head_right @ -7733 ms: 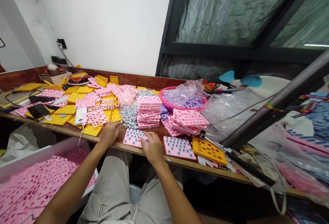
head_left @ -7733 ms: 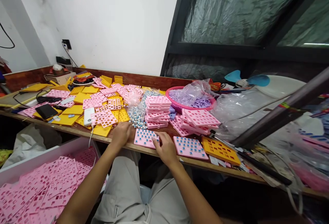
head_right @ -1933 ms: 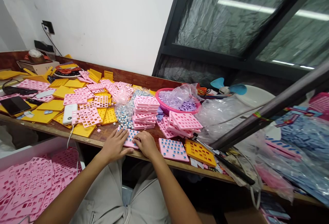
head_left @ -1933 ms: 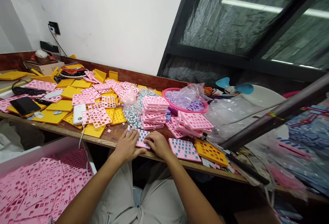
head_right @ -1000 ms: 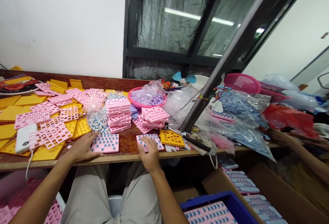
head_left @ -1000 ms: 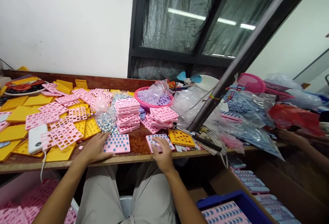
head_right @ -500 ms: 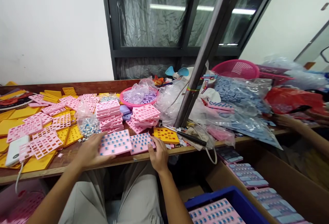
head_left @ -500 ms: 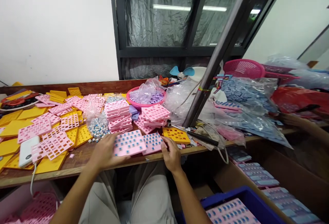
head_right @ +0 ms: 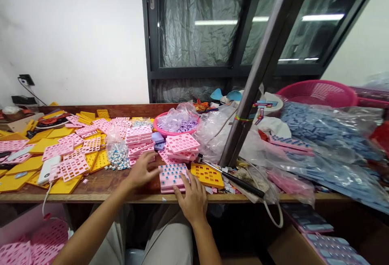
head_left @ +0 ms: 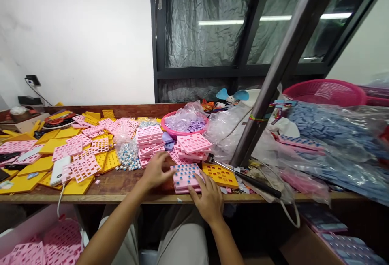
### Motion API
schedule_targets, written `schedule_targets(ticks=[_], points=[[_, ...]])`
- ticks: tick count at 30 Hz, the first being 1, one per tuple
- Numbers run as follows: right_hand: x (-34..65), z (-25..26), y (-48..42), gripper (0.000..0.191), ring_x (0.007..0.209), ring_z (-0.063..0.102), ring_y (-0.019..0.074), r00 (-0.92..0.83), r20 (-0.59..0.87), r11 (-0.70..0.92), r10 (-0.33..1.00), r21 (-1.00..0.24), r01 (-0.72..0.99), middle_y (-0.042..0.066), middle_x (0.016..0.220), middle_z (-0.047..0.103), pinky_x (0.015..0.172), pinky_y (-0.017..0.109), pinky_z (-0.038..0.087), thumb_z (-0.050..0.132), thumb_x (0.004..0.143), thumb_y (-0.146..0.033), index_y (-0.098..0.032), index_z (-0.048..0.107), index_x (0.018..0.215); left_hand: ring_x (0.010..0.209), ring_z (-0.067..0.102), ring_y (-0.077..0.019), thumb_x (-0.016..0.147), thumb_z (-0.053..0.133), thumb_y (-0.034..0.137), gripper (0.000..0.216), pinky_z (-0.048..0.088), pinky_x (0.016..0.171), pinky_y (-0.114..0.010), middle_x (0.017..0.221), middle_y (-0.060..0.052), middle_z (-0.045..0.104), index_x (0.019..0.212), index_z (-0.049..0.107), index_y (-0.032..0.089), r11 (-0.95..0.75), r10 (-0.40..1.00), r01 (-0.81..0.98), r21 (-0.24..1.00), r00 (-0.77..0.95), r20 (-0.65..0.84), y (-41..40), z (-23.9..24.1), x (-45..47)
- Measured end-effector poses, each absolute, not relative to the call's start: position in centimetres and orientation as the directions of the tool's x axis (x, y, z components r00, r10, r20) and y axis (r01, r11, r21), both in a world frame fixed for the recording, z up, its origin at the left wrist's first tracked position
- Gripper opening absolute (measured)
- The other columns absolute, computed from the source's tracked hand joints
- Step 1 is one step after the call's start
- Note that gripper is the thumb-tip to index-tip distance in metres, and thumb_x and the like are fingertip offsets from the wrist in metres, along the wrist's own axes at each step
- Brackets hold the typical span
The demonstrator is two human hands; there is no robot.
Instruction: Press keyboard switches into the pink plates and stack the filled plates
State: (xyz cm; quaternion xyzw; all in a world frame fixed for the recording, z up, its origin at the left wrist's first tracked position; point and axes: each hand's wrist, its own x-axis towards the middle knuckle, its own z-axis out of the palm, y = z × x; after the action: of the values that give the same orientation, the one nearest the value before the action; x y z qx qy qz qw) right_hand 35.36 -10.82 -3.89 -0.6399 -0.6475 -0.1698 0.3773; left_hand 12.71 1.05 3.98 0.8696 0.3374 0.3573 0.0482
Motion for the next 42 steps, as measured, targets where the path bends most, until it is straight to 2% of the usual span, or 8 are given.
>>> schedule_targets(ticks=[4, 7, 11, 17, 25, 29, 33, 42], points=[[35.3, -4.2, -10.6, 0.048, 0.127, 0.051, 0.0354, 0.116, 0.732, 0.12, 0.671, -0.262, 0.958, 0.011, 0.144, 0.054, 0.104, 0.054, 0.041, 0.057, 0.093, -0.049, -0.027, 0.058, 0.136, 0.133, 0.047, -0.0312, 0.087, 0.065, 0.047, 0.051, 0.038, 0.113, -0.054, 0.138, -0.014, 0.053, 0.13, 0.056, 0.021, -0.632, 0.659, 0.665, 0.398, 0.19, 0.728, 8.9, 9.1, 6.8], [35.1, -4.1, -10.6, 0.049, 0.126, 0.051, 0.0355, 0.125, 0.738, 0.106, 0.664, -0.258, 0.96, 0.012, 0.143, 0.054, 0.103, 0.053, 0.042, 0.057, 0.093, -0.052, -0.026, 0.059, 0.135, 0.139, 0.039, -0.0382, 0.066, 0.082, 0.056, 0.091, 0.034, 0.115, -0.057, 0.15, -0.019, 0.043, 0.141, 0.048, 0.016, -0.634, 0.738, 0.662, 0.4, 0.365, 0.567, 14.6, 11.6, 3.0], [34.9, -4.1, -10.5, 0.049, 0.124, 0.052, 0.0348, 0.13, 0.741, 0.094, 0.659, -0.253, 0.963, 0.011, 0.142, 0.055, 0.103, 0.053, 0.042, 0.056, 0.093, -0.054, -0.025, 0.06, 0.133, 0.131, 0.051, -0.0356, 0.061, 0.083, 0.057, 0.1, 0.042, 0.109, -0.051, 0.148, -0.02, 0.048, 0.143, 0.046, 0.014, -0.595, 0.797, 0.604, 0.53, 0.53, 0.292, 17.4, 12.2, 1.5], [35.2, -4.6, -10.2, 0.05, 0.124, 0.052, 0.0344, 0.122, 0.735, 0.092, 0.667, -0.243, 0.966, 0.011, 0.142, 0.056, 0.102, 0.052, 0.042, 0.055, 0.093, -0.054, -0.025, 0.059, 0.133, 0.121, 0.055, -0.0276, 0.084, 0.062, 0.055, 0.057, 0.044, 0.107, -0.046, 0.13, -0.013, 0.059, 0.125, 0.06, 0.016, -0.658, 0.734, 0.541, 0.524, 0.306, 0.606, 13.7, 12.7, 0.6], [32.1, -2.5, -10.6, 0.056, 0.132, 0.046, 0.0378, 0.16, 0.792, 0.102, 0.589, -0.269, 0.958, 0.016, 0.148, 0.048, 0.105, 0.057, 0.038, 0.053, 0.093, -0.053, -0.022, 0.05, 0.141, 0.147, 0.027, -0.0361, 0.078, 0.069, 0.043, 0.076, 0.026, 0.121, -0.055, 0.161, -0.01, 0.029, 0.148, 0.044, 0.026, -0.829, 0.511, 0.549, 0.11, 0.662, 0.549, 4.0, 8.5, 4.1], [28.4, -1.3, -10.7, 0.057, 0.135, 0.044, 0.0352, -0.071, 0.723, 0.261, 0.688, -0.155, 0.953, 0.013, 0.146, 0.051, 0.117, 0.061, 0.023, 0.057, 0.093, -0.049, -0.024, 0.048, 0.143, 0.148, 0.031, -0.0295, 0.087, 0.059, 0.036, 0.056, 0.022, 0.123, -0.051, 0.158, -0.007, 0.039, 0.142, 0.05, 0.027, -0.921, 0.364, 0.389, 0.019, 0.843, 0.396, 0.1, 3.6, 9.1], [28.1, -2.0, -9.9, 0.047, 0.129, 0.05, 0.033, -0.082, 0.691, 0.247, 0.718, -0.143, 0.958, 0.012, 0.136, 0.06, 0.117, 0.059, 0.025, 0.059, 0.092, -0.044, -0.024, 0.055, 0.135, 0.133, 0.049, -0.0267, 0.09, 0.058, 0.038, 0.046, 0.039, 0.113, -0.045, 0.141, -0.009, 0.056, 0.135, 0.056, 0.026, -0.902, 0.427, 0.411, 0.132, 0.807, 0.408, -0.9, 2.4, 9.4], [32.2, -2.7, -9.7, 0.026, 0.102, 0.06, 0.0289, 0.08, 0.779, 0.253, 0.622, -0.296, 0.921, 0.01, 0.104, 0.067, 0.098, 0.05, 0.044, 0.062, 0.092, -0.042, -0.022, 0.065, 0.109, 0.134, 0.046, -0.0352, 0.087, 0.062, 0.054, 0.058, 0.039, 0.111, -0.054, 0.146, -0.015, 0.05, 0.135, 0.056, 0.022, -0.624, 0.752, 0.739, 0.255, 0.479, 0.454, -1.8, -0.3, -1.0]])
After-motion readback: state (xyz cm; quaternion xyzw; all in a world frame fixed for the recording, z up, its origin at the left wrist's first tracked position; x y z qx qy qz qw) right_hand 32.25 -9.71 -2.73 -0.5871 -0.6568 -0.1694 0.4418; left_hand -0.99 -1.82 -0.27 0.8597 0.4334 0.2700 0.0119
